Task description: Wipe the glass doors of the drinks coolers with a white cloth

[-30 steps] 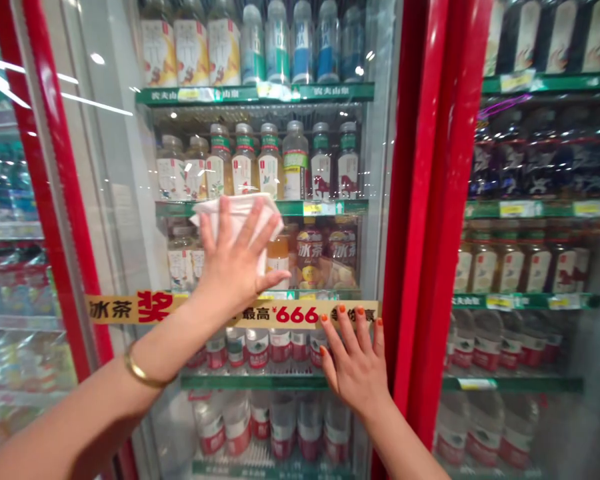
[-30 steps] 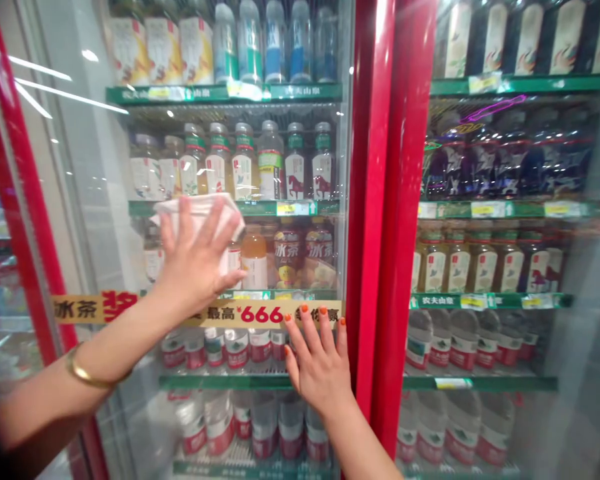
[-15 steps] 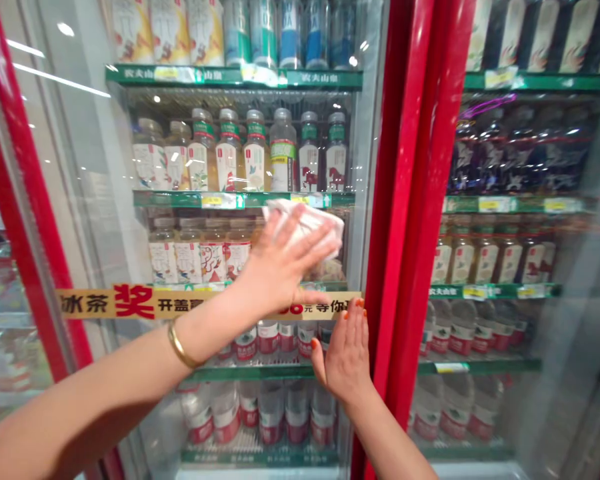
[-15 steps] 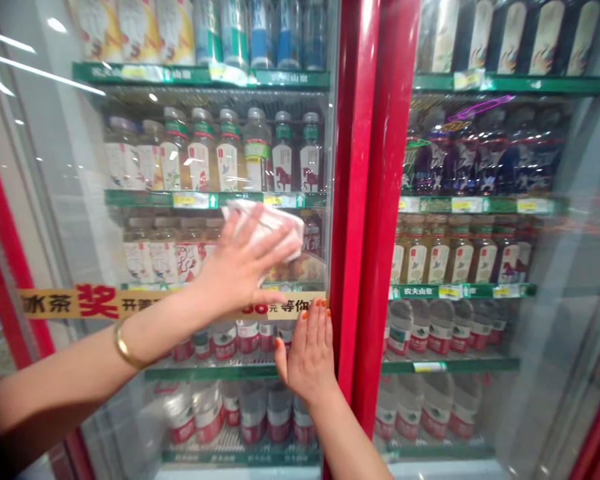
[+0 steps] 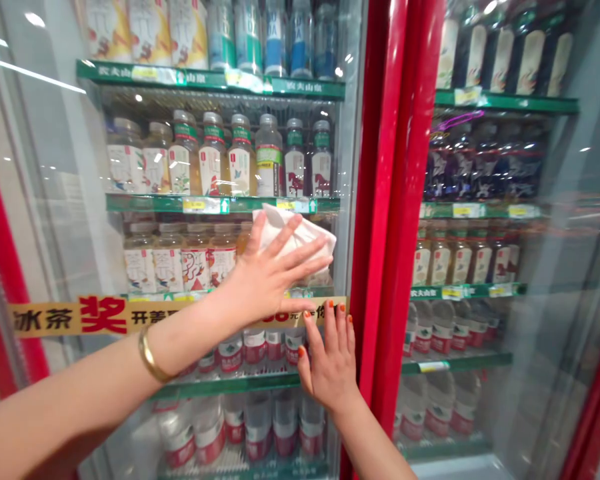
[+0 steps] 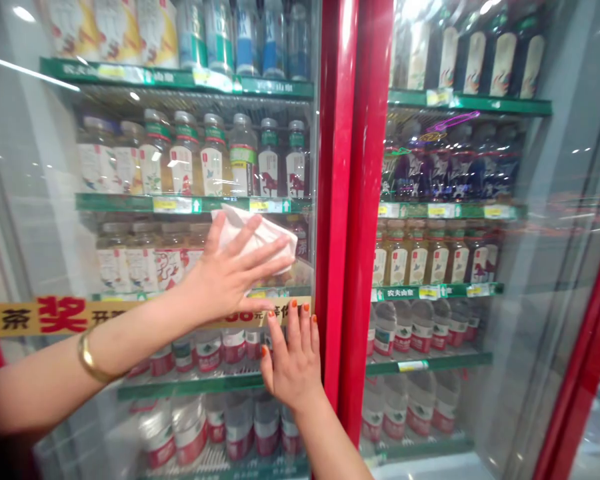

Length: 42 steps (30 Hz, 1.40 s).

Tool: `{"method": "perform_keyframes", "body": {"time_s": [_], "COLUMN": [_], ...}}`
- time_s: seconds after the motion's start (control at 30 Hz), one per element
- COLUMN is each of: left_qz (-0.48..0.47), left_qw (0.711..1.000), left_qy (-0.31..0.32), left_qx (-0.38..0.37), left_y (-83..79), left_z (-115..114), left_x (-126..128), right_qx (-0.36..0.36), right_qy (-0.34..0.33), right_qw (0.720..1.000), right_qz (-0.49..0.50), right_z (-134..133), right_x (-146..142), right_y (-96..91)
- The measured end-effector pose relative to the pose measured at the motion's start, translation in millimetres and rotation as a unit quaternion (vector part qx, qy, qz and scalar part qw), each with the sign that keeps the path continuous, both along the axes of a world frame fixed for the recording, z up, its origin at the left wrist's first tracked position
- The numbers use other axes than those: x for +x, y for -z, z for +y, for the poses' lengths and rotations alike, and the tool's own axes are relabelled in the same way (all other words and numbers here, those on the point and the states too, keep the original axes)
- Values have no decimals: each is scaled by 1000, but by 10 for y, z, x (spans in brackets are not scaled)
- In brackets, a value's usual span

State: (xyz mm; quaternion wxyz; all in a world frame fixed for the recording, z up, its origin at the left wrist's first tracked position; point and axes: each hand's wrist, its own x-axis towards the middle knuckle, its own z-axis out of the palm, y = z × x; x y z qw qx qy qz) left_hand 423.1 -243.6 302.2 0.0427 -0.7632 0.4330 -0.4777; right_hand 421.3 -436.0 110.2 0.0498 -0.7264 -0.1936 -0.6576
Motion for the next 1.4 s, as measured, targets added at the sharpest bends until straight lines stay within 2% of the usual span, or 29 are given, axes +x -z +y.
{"method": "perform_keyframes", "body": {"time_s": [0.07, 0.13, 0.2, 0.23, 0.3, 0.33, 0.4, 0.47, 0.53, 0.6, 0.67, 0.73, 0.8, 0.87, 0.93, 1.0, 1.07, 1.1, 1.13, 1.17, 1.23, 1.27, 1.33, 1.4], "left_qz": [-1, 1, -11, -22, -47, -55, -57, -44, -20, -2, -14, -43, -55, -57, -68, -80, -90, -90, -86, -76, -55, -52, -63, -76], "left_qw": [997, 995, 998, 998, 993, 992, 995, 999, 999, 1000, 992, 971, 944, 929, 938, 963, 972, 969, 961, 947, 903, 883, 873, 903], "left_qy": [15, -1, -36, -52, -64, -57, -23, 21, 33, -5, -71, -133, -182, -205, -198, -182, -177, -186, -204, -226, -263, -270, -259, -240], "left_qx": [75, 103, 49, 1, -82, -99, -73, -1, 33, -10, -102, -195, -270, -304, -275, -182, -124, -133, -165, -216, -334, -380, -409, -349], "left_y": [76, 5, -225, -365, -580, -618, -515, -219, 129, 366, 391, 238, 70, 76, 330, 735, 1091, 1190, 1221, 1183, 959, 824, 643, 692], "left_z": [153, 451, 690, 729, 613, 474, 146, -68, -2, 366, 894, 1344, 1541, 1476, 1306, 1242, 1423, 1605, 1824, 2054, 2425, 2522, 2508, 2305], "left_x": [-21, -32, -29, -20, 13, 35, 77, 92, 73, 33, -13, -63, -101, -101, -64, -32, -31, -41, -54, -68, -93, -98, -94, -83], "right_qx": [0, 4, 9, 10, 9, 7, -1, -9, -12, -13, -13, -10, -2, 7, 17, 20, 5, -8, -21, -30, -37, -36, -32, -25], "right_qy": [3, 2, -3, -5, -8, -10, -12, -8, 9, 28, 32, 25, 21, 16, 0, -25, -41, -44, -43, -40, -32, -30, -32, -40], "right_qw": [1000, 1000, 1000, 1000, 1000, 1000, 1000, 1000, 1000, 1000, 999, 1000, 1000, 1000, 1000, 999, 999, 999, 999, 998, 998, 998, 998, 998], "right_qz": [0, -1, -6, -9, -15, -18, -20, -21, -13, -1, 7, 2, -3, -4, 9, 16, 1, -11, -20, -26, -30, -31, -33, -30], "right_z": [-6, 1, 13, 18, 18, 15, 6, 2, 7, 20, 32, 42, 53, 68, 82, 86, 76, 68, 60, 54, 55, 63, 87, 108], "right_x": [1, 8, 13, 15, 18, 19, 22, 26, 34, 47, 63, 75, 74, 48, -7, -74, -117, -119, -107, -80, -3, 36, 96, 119], "right_y": [14, 18, 13, 8, -1, -3, -2, 4, 13, 19, 23, 29, 36, 34, -2, -91, -224, -297, -366, -426, -502, -517, -512, -485]}}
